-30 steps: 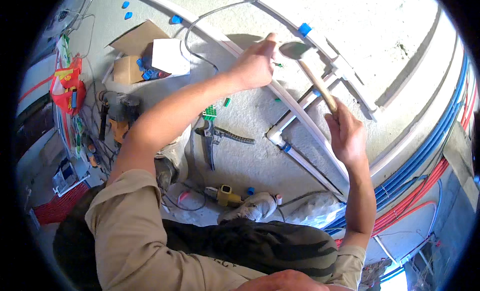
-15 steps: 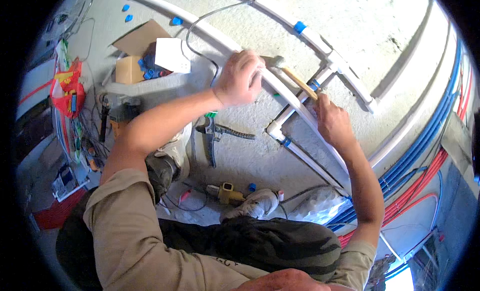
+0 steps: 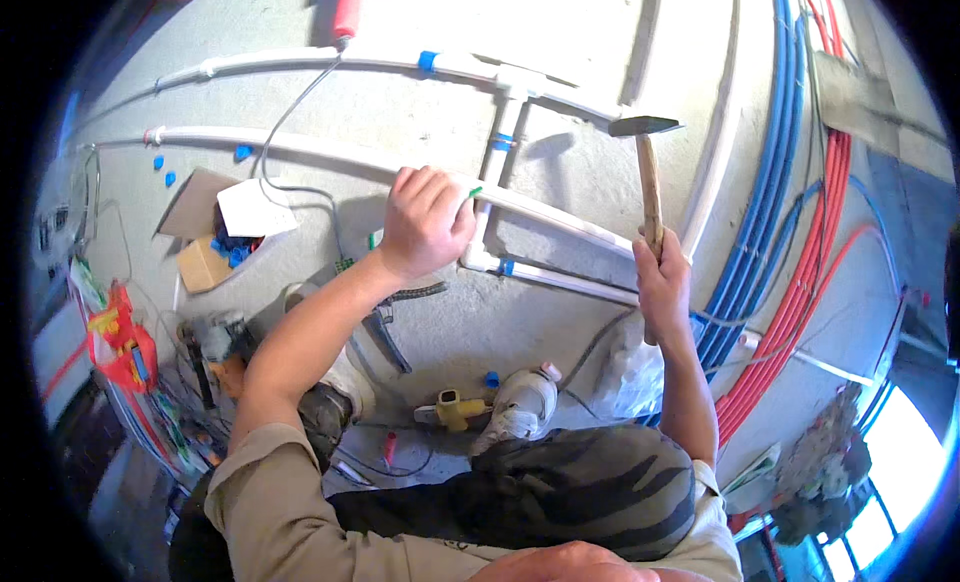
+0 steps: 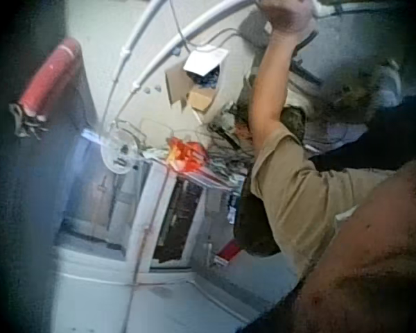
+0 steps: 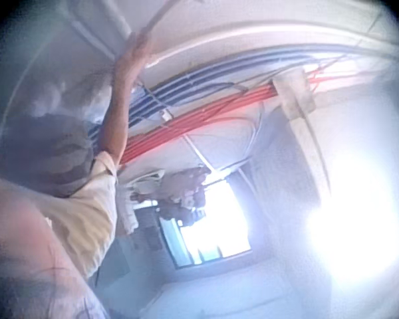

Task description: The person walks around a construction site, picks up a hammer, and then sits on the floor to work on white pipes. They use pliers to cut blue plastic pipe fittings and a hammer to tap the fittings onto the pipes.

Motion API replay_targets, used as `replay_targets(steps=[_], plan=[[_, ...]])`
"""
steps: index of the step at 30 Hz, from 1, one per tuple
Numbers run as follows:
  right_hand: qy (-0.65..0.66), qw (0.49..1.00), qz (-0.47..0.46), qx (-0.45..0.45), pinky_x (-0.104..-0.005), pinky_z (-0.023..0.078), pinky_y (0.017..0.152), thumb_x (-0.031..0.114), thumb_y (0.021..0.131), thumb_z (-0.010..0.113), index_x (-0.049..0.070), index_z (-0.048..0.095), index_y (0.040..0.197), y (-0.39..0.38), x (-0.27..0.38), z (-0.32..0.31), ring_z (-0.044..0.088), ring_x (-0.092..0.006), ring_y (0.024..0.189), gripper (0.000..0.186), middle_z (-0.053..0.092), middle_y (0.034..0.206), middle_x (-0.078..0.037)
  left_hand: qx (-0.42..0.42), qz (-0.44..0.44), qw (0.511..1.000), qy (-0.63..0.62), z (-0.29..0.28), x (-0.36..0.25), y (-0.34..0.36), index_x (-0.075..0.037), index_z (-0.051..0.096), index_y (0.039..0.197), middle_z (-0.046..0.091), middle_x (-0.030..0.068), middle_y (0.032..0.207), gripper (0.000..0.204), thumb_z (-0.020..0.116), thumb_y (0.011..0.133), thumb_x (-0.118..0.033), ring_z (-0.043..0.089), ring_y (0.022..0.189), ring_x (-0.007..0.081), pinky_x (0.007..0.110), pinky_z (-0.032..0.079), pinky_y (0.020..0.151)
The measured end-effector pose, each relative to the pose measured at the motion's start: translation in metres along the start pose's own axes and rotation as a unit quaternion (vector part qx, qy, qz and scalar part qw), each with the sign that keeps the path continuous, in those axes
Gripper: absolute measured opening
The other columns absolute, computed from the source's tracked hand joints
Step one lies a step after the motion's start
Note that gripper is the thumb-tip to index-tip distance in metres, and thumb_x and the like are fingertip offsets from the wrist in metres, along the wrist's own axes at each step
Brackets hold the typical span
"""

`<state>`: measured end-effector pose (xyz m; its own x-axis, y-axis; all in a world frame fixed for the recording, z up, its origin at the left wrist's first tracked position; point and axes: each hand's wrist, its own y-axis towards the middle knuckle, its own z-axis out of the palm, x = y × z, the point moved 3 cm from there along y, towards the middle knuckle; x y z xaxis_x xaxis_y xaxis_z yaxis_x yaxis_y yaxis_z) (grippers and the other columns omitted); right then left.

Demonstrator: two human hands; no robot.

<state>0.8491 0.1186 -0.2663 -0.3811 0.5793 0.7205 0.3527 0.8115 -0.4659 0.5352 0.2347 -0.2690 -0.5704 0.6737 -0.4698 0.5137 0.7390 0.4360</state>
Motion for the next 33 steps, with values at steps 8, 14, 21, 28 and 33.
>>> replay_targets(steps=[8, 14, 21, 28, 33], plan=[[-0.137, 0.99, -0.016, -0.027, -0.0591, 0.049, 0.077, 0.02, 0.101, 0.06, 0.003, 0.053, 0.116, -0.003, -0.011, -0.004, 0.064, -0.0532, 0.094, 0.024, 0.067, 0.093, -0.032, -0.002, -0.218, 0.934, -0.283, 0.115, 0.008, 0.093, -0.001, 0.066, 0.089, 0.062, 0.0055, 0.083, 0.014, 0.07, 0.079, 0.008, 0.06, 0.078, 0.0151, 0.03, 0.052, 0.073], [-0.157, 0.987, -0.016, -0.032, -0.0607, 0.049, 0.076, 0.021, 0.1, 0.062, 0.005, 0.053, 0.118, 0.007, -0.013, 0.002, 0.065, -0.052, 0.091, 0.025, 0.067, 0.09, -0.029, -0.04, -0.23, 0.945, -0.23, 0.158, 0.007, 0.095, -0.001, 0.073, 0.095, 0.075, 0.0094, 0.097, 0.018, 0.073, 0.08, 0.008, 0.071, 0.09, 0.0179, 0.031, 0.055, 0.081], [-0.07, 0.995, -0.06, -0.047, -0.0557, 0.051, 0.074, 0.019, 0.099, 0.063, 0.007, 0.056, 0.128, 0.005, -0.019, -0.005, 0.066, -0.0502, 0.089, 0.032, 0.068, 0.09, -0.028, -0.126, -0.117, 0.975, -0.143, 0.159, -0.006, 0.096, -0.001, 0.072, 0.093, 0.073, 0.0134, 0.091, 0.016, 0.074, 0.079, 0.006, 0.071, 0.084, 0.0303, 0.038, 0.056, 0.077], [-0.064, 0.994, -0.08, -0.034, -0.0526, 0.052, 0.073, 0.018, 0.099, 0.064, 0.005, 0.057, 0.128, 0.013, -0.012, 0.003, 0.068, -0.0484, 0.089, 0.032, 0.069, 0.092, -0.027, -0.132, -0.093, 0.98, -0.116, 0.162, -0.01, 0.096, -0.003, 0.069, 0.088, 0.072, 0.0133, 0.09, 0.019, 0.074, 0.074, 0.008, 0.069, 0.085, 0.0314, 0.039, 0.054, 0.074], [-0.087, 0.992, -0.084, -0.037, -0.0516, 0.052, 0.073, 0.018, 0.1, 0.064, 0.004, 0.056, 0.129, 0.013, -0.01, 0.008, 0.068, -0.0484, 0.089, 0.033, 0.069, 0.093, -0.027, -0.155, -0.119, 0.975, -0.105, 0.163, -0.008, 0.097, -0.005, 0.068, 0.087, 0.069, 0.0108, 0.087, 0.021, 0.074, 0.072, 0.009, 0.068, 0.083, 0.0309, 0.04, 0.054, 0.074]])
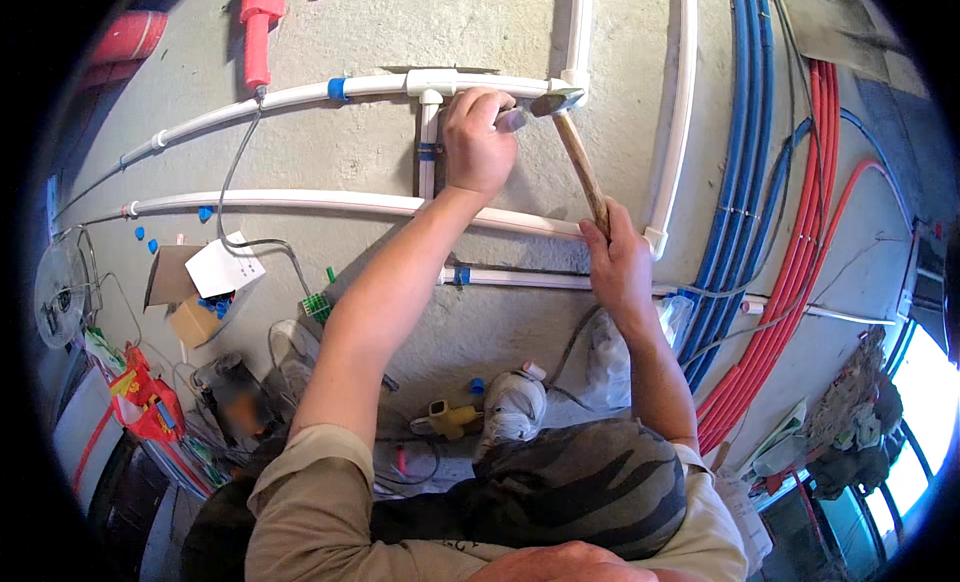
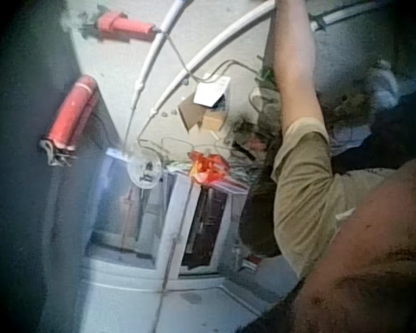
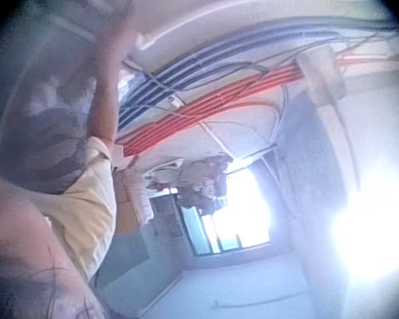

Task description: The person walks around a construction site, picks up a hammer, and then sits on the floor to work on white pipes. They use pliers to cut blue plastic pipe fittings and a hammer to tap the fittings onto the pipes.

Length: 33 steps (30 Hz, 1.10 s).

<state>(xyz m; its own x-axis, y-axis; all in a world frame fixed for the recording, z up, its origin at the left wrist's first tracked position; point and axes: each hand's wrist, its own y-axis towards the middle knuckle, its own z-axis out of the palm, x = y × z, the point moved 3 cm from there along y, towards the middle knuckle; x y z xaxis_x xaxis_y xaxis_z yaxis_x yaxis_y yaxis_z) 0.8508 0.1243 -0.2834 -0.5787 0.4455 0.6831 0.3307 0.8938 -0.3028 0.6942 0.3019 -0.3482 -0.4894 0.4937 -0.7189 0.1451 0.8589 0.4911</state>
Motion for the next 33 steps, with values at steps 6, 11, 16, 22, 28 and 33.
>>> replay_targets(steps=[6, 11, 16, 22, 28, 33], plan=[[0.005, 1.0, -0.016, 0.007, -0.0521, 0.053, 0.075, 0.017, 0.099, 0.065, 0.003, 0.055, 0.132, 0.002, 0.0, 0.0, 0.068, -0.0487, 0.09, 0.037, 0.069, 0.097, -0.029, 0.028, -0.051, 0.998, 0.018, 0.009, 0.003, -0.001, -0.004, 0.064, 0.101, 0.068, 0.0131, 0.086, 0.031, 0.072, 0.074, 0.009, 0.069, 0.08, 0.033, 0.042, 0.055, 0.073], [0.006, 0.998, -0.065, -0.019, -0.0502, 0.055, 0.078, 0.014, 0.099, 0.064, 0.004, 0.055, 0.136, -0.003, 0.022, -0.003, 0.069, -0.0463, 0.093, 0.039, 0.069, 0.101, -0.028, 0.056, -0.018, 0.995, 0.076, 0.006, 0.004, 0.004, -0.001, 0.06, 0.106, 0.067, 0.0165, 0.084, 0.031, 0.065, 0.078, 0.01, 0.069, 0.081, 0.0361, 0.045, 0.055, 0.073], [-0.076, 0.996, -0.035, 0.002, -0.0487, 0.056, 0.077, 0.012, 0.098, 0.065, 0.006, 0.055, 0.139, 0.006, 0.017, 0.003, 0.071, -0.0446, 0.093, 0.043, 0.07, 0.103, -0.026, 0.067, -0.033, 0.996, 0.056, 0.008, 0.001, 0.007, 0.0, 0.061, 0.105, 0.069, 0.0189, 0.084, 0.029, 0.063, 0.078, 0.01, 0.07, 0.081, 0.0376, 0.046, 0.056, 0.072], [0.004, 0.982, -0.174, -0.071, -0.0448, 0.057, 0.079, 0.005, 0.096, 0.066, 0.003, 0.052, 0.144, -0.018, 0.037, -0.015, 0.073, -0.0387, 0.093, 0.05, 0.07, 0.107, -0.026, 0.077, 0.015, 0.989, 0.128, -0.042, 0.006, 0.018, -0.003, 0.072, 0.104, 0.071, 0.0142, 0.103, 0.03, 0.073, 0.075, 0.001, 0.067, 0.1, 0.0311, 0.044, 0.052, 0.088], [-0.148, 0.986, -0.056, 0.047, -0.0484, 0.057, 0.078, 0.01, 0.099, 0.065, 0.003, 0.048, 0.146, 0.011, 0.034, -0.008, 0.073, -0.043, 0.091, 0.051, 0.071, 0.1, -0.028, 0.11, 0.066, 0.978, 0.162, -0.04, 0.022, 0.037, -0.008, 0.073, 0.084, 0.071, 0.0052, 0.094, 0.005, 0.068, 0.083, -0.009, 0.063, 0.1, 0.0256, 0.042, 0.041, 0.092], [-0.056, 0.99, -0.125, -0.031, -0.0516, 0.056, 0.074, 0.015, 0.101, 0.063, 0.006, 0.051, 0.144, -0.007, 0.033, -0.002, 0.072, -0.0455, 0.089, 0.046, 0.071, 0.099, -0.027, 0.132, 0.046, 0.98, 0.143, -0.042, 0.035, 0.044, -0.005, 0.07, 0.079, 0.068, 0.0096, 0.083, 0.01, 0.063, 0.086, -0.008, 0.065, 0.089, 0.0304, 0.043, 0.047, 0.085]])
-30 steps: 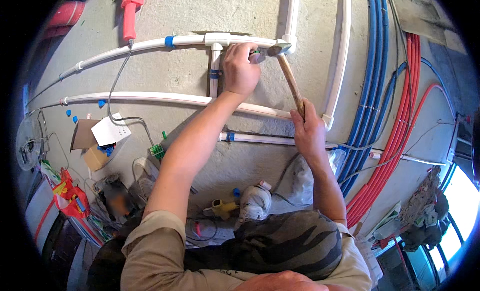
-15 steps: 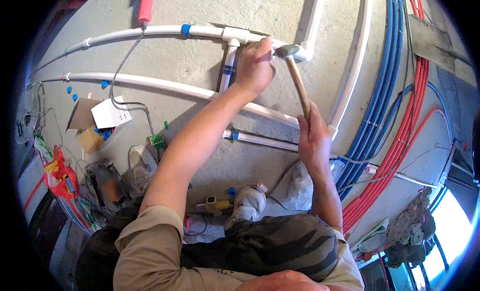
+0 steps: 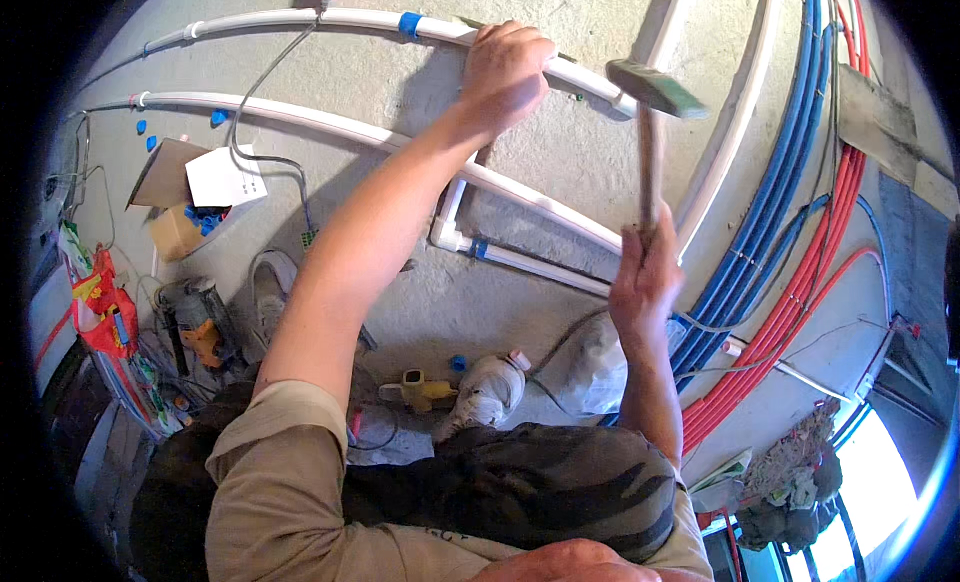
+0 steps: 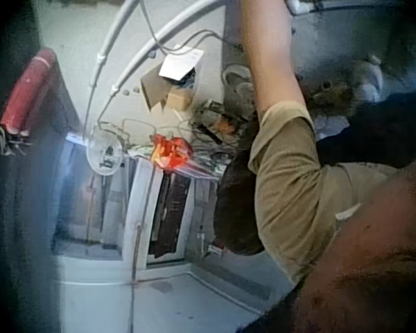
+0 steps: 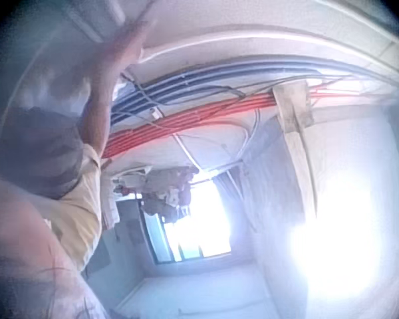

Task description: The person walks around a construction site, picks up a hammer, and then sits on the floor to work on white pipes. They use pliers to cut blue plastic pipe fittings and a hammer to tap the fittings onto the pipes.

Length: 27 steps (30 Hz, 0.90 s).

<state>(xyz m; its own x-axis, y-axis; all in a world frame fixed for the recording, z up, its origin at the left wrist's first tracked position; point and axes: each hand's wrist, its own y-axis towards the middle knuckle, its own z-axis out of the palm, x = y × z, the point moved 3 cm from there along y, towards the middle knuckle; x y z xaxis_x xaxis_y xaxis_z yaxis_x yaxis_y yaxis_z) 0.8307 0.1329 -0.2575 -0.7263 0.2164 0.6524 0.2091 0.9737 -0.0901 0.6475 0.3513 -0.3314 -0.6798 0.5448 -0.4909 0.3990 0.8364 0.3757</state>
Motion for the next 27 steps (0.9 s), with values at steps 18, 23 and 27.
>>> replay_targets(steps=[18, 23, 27], plan=[[0.149, 0.984, 0.099, -0.016, -0.0321, 0.045, 0.065, 0.018, 0.101, 0.064, 0.001, 0.062, 0.131, -0.07, -0.042, -0.022, 0.054, -0.0146, 0.072, 0.034, 0.059, 0.078, -0.007, 0.407, -0.171, 0.888, 0.13, -0.195, 0.05, -0.155, 0.002, 0.058, 0.087, 0.065, 0.0223, 0.087, 0.023, 0.076, 0.08, -0.009, 0.064, 0.087, 0.0431, 0.051, 0.05, 0.078], [0.198, 0.939, 0.275, -0.063, -0.0296, 0.039, 0.055, 0.018, 0.102, 0.061, 0.003, 0.062, 0.101, -0.157, -0.061, -0.035, 0.047, -0.0078, 0.063, 0.015, 0.054, 0.071, 0.001, 0.353, -0.127, 0.923, 0.083, -0.176, 0.087, -0.221, 0.001, 0.062, 0.096, 0.064, 0.0223, 0.092, 0.021, 0.075, 0.082, -0.008, 0.064, 0.092, 0.0441, 0.053, 0.05, 0.08], [0.24, 0.89, 0.369, -0.122, -0.0268, 0.038, 0.052, 0.017, 0.101, 0.061, 0.003, 0.06, 0.098, -0.222, -0.057, -0.038, 0.048, -0.007, 0.059, 0.014, 0.053, 0.069, 0.002, 0.283, -0.063, 0.957, 0.019, -0.173, 0.037, -0.179, 0.002, 0.059, 0.09, 0.061, 0.0185, 0.085, 0.02, 0.075, 0.079, -0.002, 0.064, 0.08, 0.0386, 0.045, 0.051, 0.072]])
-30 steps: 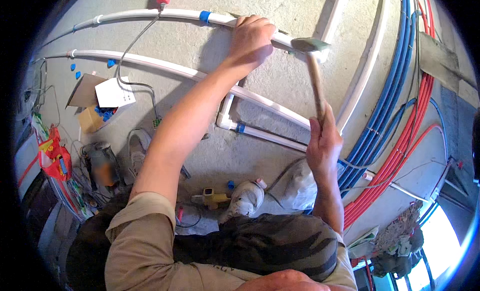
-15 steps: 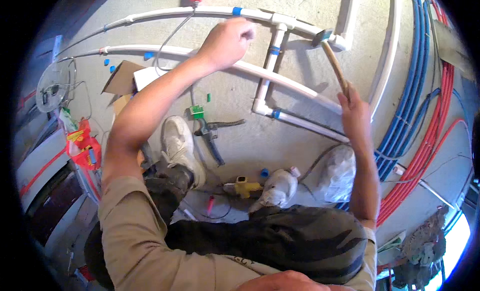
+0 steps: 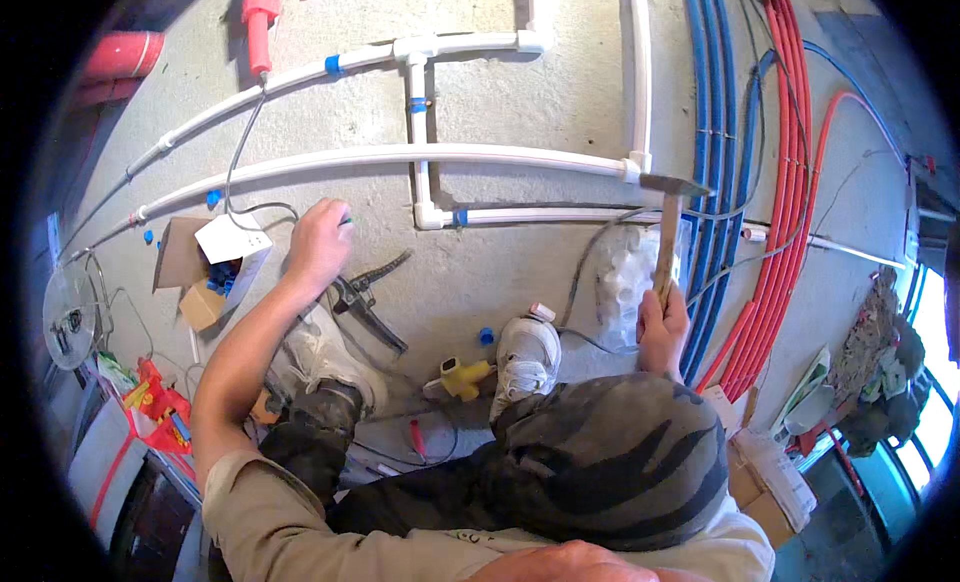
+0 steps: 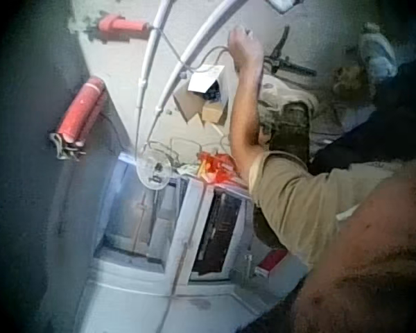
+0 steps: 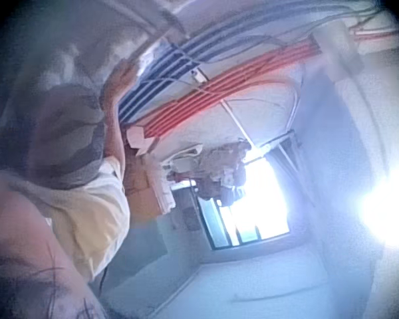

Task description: The person walks around a construction site, picks up a hammer, and then sits on the floor to work on white pipes. They use pliers to cut blue plastic pipe fittings and a hammer to tap the fittings onto the pipes.

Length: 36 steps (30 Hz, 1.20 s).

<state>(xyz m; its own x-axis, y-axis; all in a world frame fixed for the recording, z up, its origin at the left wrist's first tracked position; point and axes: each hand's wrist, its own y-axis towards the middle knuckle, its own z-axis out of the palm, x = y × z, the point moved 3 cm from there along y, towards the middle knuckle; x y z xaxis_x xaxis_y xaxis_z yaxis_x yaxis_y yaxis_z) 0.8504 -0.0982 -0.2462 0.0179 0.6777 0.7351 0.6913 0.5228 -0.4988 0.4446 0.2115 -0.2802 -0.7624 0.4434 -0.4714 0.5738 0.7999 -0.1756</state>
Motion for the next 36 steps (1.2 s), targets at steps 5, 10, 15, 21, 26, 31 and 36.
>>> replay_targets(steps=[5, 10, 15, 21, 26, 31, 36], plan=[[0.006, 1.0, -0.009, 0.016, -0.0275, 0.041, 0.056, 0.017, 0.101, 0.062, 0.002, 0.063, 0.111, -0.008, -0.009, -0.001, 0.05, -0.008, 0.063, 0.018, 0.055, 0.073, 0.002, -0.037, 0.058, 0.977, -0.203, 0.011, -0.107, 0.085, 0.0, 0.068, 0.093, 0.069, 0.0103, 0.088, 0.012, 0.075, 0.083, 0.001, 0.067, 0.079, 0.0192, 0.033, 0.054, 0.074], [-0.071, 0.996, -0.052, 0.015, -0.0385, 0.049, 0.069, 0.016, 0.1, 0.061, 0.0, 0.059, 0.127, 0.017, 0.019, 0.03, 0.059, -0.0226, 0.072, 0.032, 0.062, 0.081, -0.011, 0.005, 0.177, 0.945, -0.275, 0.085, -0.192, 0.181, -0.005, 0.073, 0.099, 0.072, 0.0096, 0.094, 0.018, 0.074, 0.083, 0.002, 0.067, 0.086, 0.02, 0.032, 0.054, 0.079], [-0.073, 0.994, -0.082, -0.017, -0.0493, 0.052, 0.082, 0.015, 0.099, 0.061, 0.001, 0.054, 0.137, 0.014, 0.009, 0.054, 0.067, -0.0437, 0.093, 0.041, 0.068, 0.103, -0.027, 0.049, 0.183, 0.94, -0.285, 0.145, -0.229, 0.207, -0.005, 0.068, 0.116, 0.072, 0.0139, 0.092, 0.036, 0.07, 0.082, 0.005, 0.071, 0.087, 0.0257, 0.036, 0.057, 0.081], [-0.054, 0.993, -0.109, -0.006, -0.0509, 0.052, 0.088, 0.012, 0.099, 0.061, 0.0, 0.048, 0.143, 0.013, 0.025, 0.055, 0.065, -0.0501, 0.105, 0.047, 0.067, 0.111, -0.031, 0.07, 0.201, 0.939, -0.27, 0.15, -0.233, 0.207, -0.008, 0.064, 0.132, 0.072, 0.0155, 0.092, 0.052, 0.067, 0.082, 0.007, 0.072, 0.084, 0.0267, 0.038, 0.057, 0.078], [-0.053, 0.989, -0.135, 0.004, -0.0512, 0.052, 0.088, 0.009, 0.1, 0.06, -0.002, 0.046, 0.146, 0.01, 0.032, 0.065, 0.065, -0.0484, 0.104, 0.049, 0.066, 0.109, -0.032, 0.055, 0.228, 0.94, -0.246, 0.151, -0.236, 0.203, -0.009, 0.061, 0.137, 0.069, 0.017, 0.088, 0.058, 0.065, 0.083, 0.009, 0.07, 0.081, 0.0305, 0.039, 0.056, 0.075], [-0.098, 0.99, -0.091, 0.035, -0.0507, 0.052, 0.09, 0.006, 0.101, 0.058, -0.003, 0.042, 0.149, 0.012, 0.032, 0.079, 0.066, -0.0472, 0.105, 0.052, 0.067, 0.113, -0.03, 0.008, 0.26, 0.934, -0.245, 0.152, -0.232, 0.206, -0.008, 0.057, 0.141, 0.068, 0.0189, 0.089, 0.061, 0.064, 0.083, 0.009, 0.069, 0.083, 0.0344, 0.042, 0.055, 0.076], [-0.061, 0.979, -0.191, -0.032, -0.047, 0.052, 0.091, 0.009, 0.101, 0.059, -0.004, 0.041, 0.15, -0.004, 0.041, 0.066, 0.066, -0.0433, 0.105, 0.054, 0.066, 0.118, -0.029, 0.014, 0.202, 0.949, -0.239, 0.138, -0.23, 0.199, -0.005, 0.063, 0.128, 0.068, 0.0172, 0.094, 0.047, 0.072, 0.082, -0.002, 0.068, 0.086, 0.0336, 0.042, 0.055, 0.078]])
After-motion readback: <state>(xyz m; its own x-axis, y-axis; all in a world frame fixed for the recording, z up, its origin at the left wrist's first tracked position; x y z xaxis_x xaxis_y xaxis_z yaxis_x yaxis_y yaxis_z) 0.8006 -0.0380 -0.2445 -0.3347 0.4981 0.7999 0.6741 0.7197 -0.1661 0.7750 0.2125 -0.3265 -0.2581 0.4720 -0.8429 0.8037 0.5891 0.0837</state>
